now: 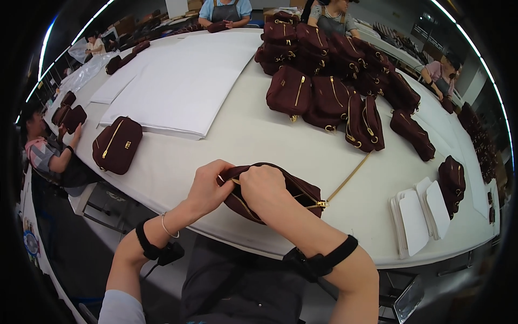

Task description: Finishing small bags by inserting card linings and tags using a wooden tool.

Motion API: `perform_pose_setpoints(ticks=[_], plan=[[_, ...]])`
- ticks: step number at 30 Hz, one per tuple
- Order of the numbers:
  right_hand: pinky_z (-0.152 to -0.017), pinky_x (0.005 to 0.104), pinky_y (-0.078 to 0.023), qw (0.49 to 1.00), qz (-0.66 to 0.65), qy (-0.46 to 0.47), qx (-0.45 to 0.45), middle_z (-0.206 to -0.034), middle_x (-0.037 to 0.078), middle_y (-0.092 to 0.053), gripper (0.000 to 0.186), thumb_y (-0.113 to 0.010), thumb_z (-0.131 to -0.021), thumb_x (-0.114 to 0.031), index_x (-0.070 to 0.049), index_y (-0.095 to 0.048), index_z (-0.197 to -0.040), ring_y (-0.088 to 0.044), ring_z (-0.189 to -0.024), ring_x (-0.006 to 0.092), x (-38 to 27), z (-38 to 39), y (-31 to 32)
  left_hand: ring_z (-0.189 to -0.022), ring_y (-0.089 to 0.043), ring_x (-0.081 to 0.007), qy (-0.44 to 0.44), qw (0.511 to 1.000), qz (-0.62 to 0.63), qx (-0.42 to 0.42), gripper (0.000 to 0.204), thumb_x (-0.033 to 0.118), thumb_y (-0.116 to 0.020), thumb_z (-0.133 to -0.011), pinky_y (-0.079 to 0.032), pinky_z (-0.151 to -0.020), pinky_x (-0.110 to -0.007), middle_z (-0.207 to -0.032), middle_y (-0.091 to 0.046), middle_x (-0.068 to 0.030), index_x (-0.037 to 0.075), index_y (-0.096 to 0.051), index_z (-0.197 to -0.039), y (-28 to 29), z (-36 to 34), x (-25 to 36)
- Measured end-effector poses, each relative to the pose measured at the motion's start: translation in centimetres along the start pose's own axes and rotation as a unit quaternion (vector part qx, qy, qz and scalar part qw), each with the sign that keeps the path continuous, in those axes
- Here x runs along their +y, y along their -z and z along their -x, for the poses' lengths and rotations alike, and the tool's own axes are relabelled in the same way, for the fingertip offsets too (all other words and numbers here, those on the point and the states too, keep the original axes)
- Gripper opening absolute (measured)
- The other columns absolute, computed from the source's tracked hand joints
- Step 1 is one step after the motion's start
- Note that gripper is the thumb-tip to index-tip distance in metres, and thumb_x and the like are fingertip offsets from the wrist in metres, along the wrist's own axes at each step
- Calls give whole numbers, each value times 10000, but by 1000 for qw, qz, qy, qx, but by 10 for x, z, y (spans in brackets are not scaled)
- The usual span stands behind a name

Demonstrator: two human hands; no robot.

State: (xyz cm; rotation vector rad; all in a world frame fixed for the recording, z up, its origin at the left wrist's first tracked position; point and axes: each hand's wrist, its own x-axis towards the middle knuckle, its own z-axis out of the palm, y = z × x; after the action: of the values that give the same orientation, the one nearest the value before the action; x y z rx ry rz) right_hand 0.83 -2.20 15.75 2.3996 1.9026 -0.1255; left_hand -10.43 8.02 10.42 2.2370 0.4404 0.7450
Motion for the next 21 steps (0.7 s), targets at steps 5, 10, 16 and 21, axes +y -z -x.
perform_pose_setpoints(ticks=[5,10,16,21], plan=[[-659,390,-538,998,-54,21,-10,-750,157,-671,150,-566,-794,-108,-17,-684,-779,-671,-722,298,12,-5,-3,-645,-594,-146,-12,995,63,76,161,-27,-577,-724,-476,-543,-262,-745,-629,-81,-22,-624,-878,-4,0,-2],[-630,446,-512,973,-184,75,121,-716,203,-641,207,-516,-868,-139,8,-645,-802,-636,-685,377,21,4,-8,-633,-574,-149,-14,997,65,29,164,-12,-584,-731,-464,-544,-260,-754,-619,-90,-17,-622,-890,3,-13,-8],[-625,466,-462,972,-224,-2,69,-695,197,-609,262,-484,-921,-209,2,-614,-837,-598,-685,395,17,-7,0,-658,-563,-112,42,987,154,9,144,39,-623,-785,-452,-592,-252,-795,-642,-67,-1,-638,-922,-2,-14,-24],[-652,490,-457,972,-233,-33,12,-729,219,-619,316,-470,-922,-243,21,-605,-814,-607,-717,405,14,-13,4,-738,-559,-73,49,961,272,1,110,52,-609,-847,-452,-668,-231,-831,-648,-31,-3,-630,-940,-9,-11,-34]])
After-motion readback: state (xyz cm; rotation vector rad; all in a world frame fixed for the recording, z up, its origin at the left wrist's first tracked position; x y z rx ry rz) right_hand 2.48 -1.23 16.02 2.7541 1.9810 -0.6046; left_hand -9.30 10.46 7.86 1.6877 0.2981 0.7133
